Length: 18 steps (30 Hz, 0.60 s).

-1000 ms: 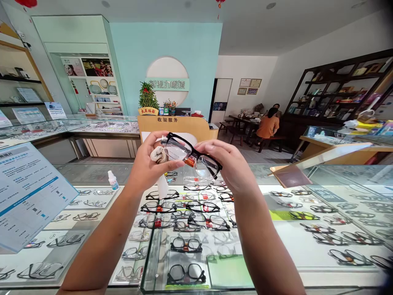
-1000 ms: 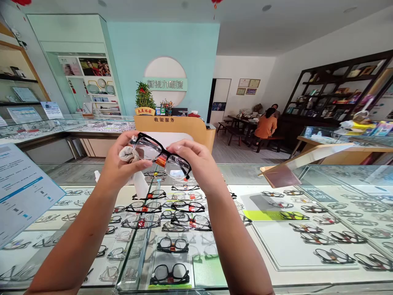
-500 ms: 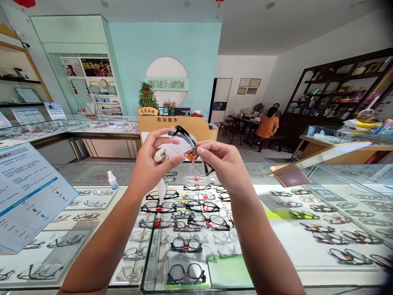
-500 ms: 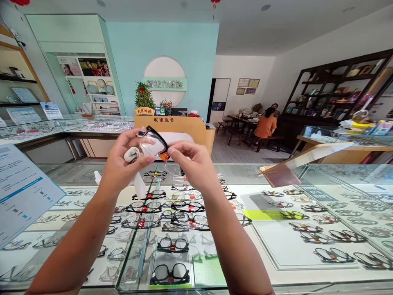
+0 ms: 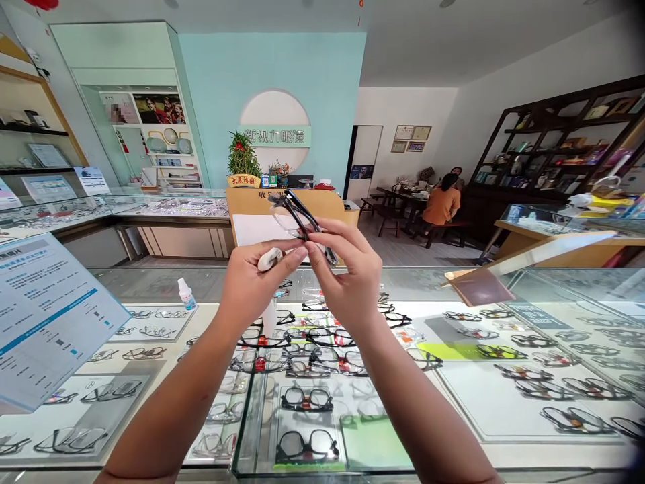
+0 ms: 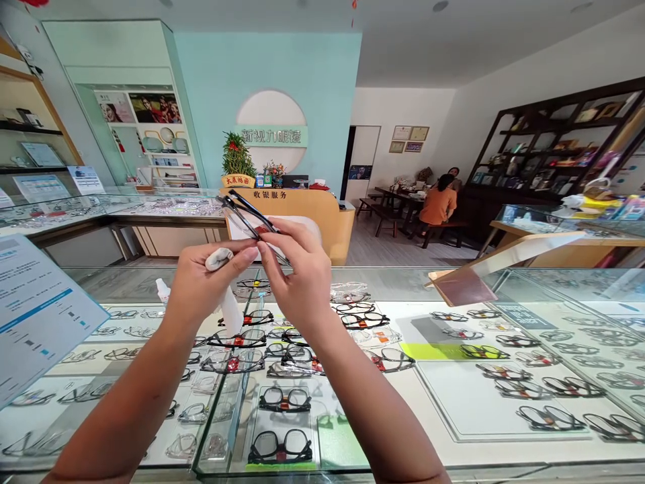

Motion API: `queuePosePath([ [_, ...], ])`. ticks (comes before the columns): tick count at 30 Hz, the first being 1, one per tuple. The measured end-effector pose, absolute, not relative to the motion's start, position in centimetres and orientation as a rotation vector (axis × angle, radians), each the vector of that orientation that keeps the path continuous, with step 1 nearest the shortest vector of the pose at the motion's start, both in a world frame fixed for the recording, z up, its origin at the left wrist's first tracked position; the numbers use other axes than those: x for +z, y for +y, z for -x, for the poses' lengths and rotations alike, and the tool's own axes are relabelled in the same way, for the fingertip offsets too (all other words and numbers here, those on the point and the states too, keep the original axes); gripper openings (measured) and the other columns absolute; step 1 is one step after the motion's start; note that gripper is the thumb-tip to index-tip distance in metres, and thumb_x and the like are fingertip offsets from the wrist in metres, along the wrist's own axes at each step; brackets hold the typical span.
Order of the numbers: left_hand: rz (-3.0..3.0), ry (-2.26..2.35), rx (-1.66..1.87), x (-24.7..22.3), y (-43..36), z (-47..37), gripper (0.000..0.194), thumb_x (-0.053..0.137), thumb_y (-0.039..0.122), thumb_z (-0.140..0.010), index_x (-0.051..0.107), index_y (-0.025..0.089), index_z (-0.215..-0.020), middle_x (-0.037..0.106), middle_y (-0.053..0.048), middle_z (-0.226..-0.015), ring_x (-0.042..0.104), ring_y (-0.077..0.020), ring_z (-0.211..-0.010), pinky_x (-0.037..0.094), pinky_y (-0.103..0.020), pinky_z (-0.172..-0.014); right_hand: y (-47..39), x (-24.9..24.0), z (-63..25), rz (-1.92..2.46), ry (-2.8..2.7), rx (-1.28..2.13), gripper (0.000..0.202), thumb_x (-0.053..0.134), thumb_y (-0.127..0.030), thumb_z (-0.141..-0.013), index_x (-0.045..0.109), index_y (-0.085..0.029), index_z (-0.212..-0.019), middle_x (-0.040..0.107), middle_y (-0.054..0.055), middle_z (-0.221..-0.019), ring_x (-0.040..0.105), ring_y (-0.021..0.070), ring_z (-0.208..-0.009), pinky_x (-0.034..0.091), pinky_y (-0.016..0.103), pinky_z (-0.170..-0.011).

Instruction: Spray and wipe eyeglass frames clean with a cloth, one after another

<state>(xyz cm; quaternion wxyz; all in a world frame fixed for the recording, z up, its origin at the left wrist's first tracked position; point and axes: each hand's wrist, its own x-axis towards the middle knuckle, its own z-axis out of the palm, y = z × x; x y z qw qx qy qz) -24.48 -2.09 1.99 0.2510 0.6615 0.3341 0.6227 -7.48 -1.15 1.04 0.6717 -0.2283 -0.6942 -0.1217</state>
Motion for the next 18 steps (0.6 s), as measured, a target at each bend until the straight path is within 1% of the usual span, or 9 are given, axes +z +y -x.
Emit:
queuePosePath([
  [4, -1.736, 0.955, 1.755, 1.9, -1.4, 24.5, 0.041, 0.095, 0.058, -0.080, 0.092, 0.022, -0.098, 0.088, -0.007, -0.098, 0.073, -0.0215, -0.085, 0.059, -0.032, -0.079, -1.0, 0.6, 7.7, 0.526, -1.618, -0.364, 0.020, 0.067, -0.016, -0.106, 0.082, -0.024, -0.116, 0.082, 0.014, -0.133, 0.080, 0.0275, -0.123, 0.066, 0.048, -0.105],
  [6, -1.701, 0.994, 1.784, 1.8, -1.0, 24.7, 0.041, 0.094, 0.058, -0.081, 0.091, 0.021, -0.098, 0.086, -0.006, -0.094, 0.070, -0.0202, -0.083, 0.056, -0.031, -0.076, -1.0, 0.5, 7.8, 0.516, -1.649, -0.373, 0.019, 0.066, -0.016, -0.106, 0.082, -0.022, -0.113, 0.082, 0.016, -0.132, 0.081, 0.0274, -0.123, 0.066, 0.047, -0.105],
  [8, -1.687, 1.038, 1.783, 1.9, -0.5, 25.1, 0.040, 0.093, 0.057, -0.080, 0.091, 0.021, -0.097, 0.083, -0.005, -0.088, 0.068, -0.0197, -0.081, 0.053, -0.030, -0.073, -1.1, 0.6, 7.8, 0.515, -1.669, -0.352, 0.018, 0.065, -0.018, -0.106, 0.082, -0.022, -0.108, 0.084, 0.015, -0.130, 0.082, 0.0268, -0.120, 0.066, 0.046, -0.104],
  [10, -1.723, 1.102, 1.765, 2.1, 0.0, 25.9, 0.040, 0.093, 0.056, -0.079, 0.090, 0.020, -0.096, 0.080, -0.004, -0.082, 0.064, -0.0188, -0.077, 0.049, -0.029, -0.069, -1.3, 0.7, 7.7, 0.526, -1.674, -0.301, 0.018, 0.064, -0.020, -0.106, 0.081, -0.023, -0.102, 0.086, 0.011, -0.124, 0.083, 0.0254, -0.114, 0.065, 0.045, -0.101],
  [12, -1.828, 1.209, 1.712, 2.4, 0.5, 27.1, 0.038, 0.089, 0.054, -0.080, 0.090, 0.019, -0.096, 0.079, -0.004, -0.080, 0.061, -0.0180, -0.073, 0.045, -0.029, -0.067, -1.4, 1.0, 7.5, 0.540, -1.657, -0.247, 0.019, 0.063, -0.021, -0.106, 0.079, -0.024, -0.095, 0.087, 0.008, -0.109, 0.082, 0.0230, -0.101, 0.064, 0.042, -0.093],
  [15, -2.098, 1.446, 1.451, 2.6, 1.8, 29.7, 0.031, 0.081, 0.050, -0.086, 0.089, 0.021, -0.096, 0.080, -0.003, -0.083, 0.063, -0.0194, -0.075, 0.043, -0.030, -0.068, -1.5, 1.4, 6.9, 0.546, -1.605, -0.225, 0.021, 0.064, -0.022, -0.105, 0.072, -0.023, -0.085, 0.079, 0.003, -0.085, 0.073, 0.0196, -0.081, 0.057, 0.037, -0.079],
  [18, -2.317, 1.684, 1.024, 2.1, 3.9, 31.9, 0.029, 0.076, 0.050, -0.087, 0.088, 0.025, -0.092, 0.080, -0.002, -0.080, 0.063, -0.0202, -0.072, 0.039, -0.031, -0.065, -1.4, 1.6, 6.6, 0.518, -1.567, -0.226, 0.023, 0.065, -0.019, -0.102, 0.067, -0.023, -0.080, 0.071, 0.001, -0.077, 0.066, 0.0176, -0.075, 0.051, 0.035, -0.074],
])
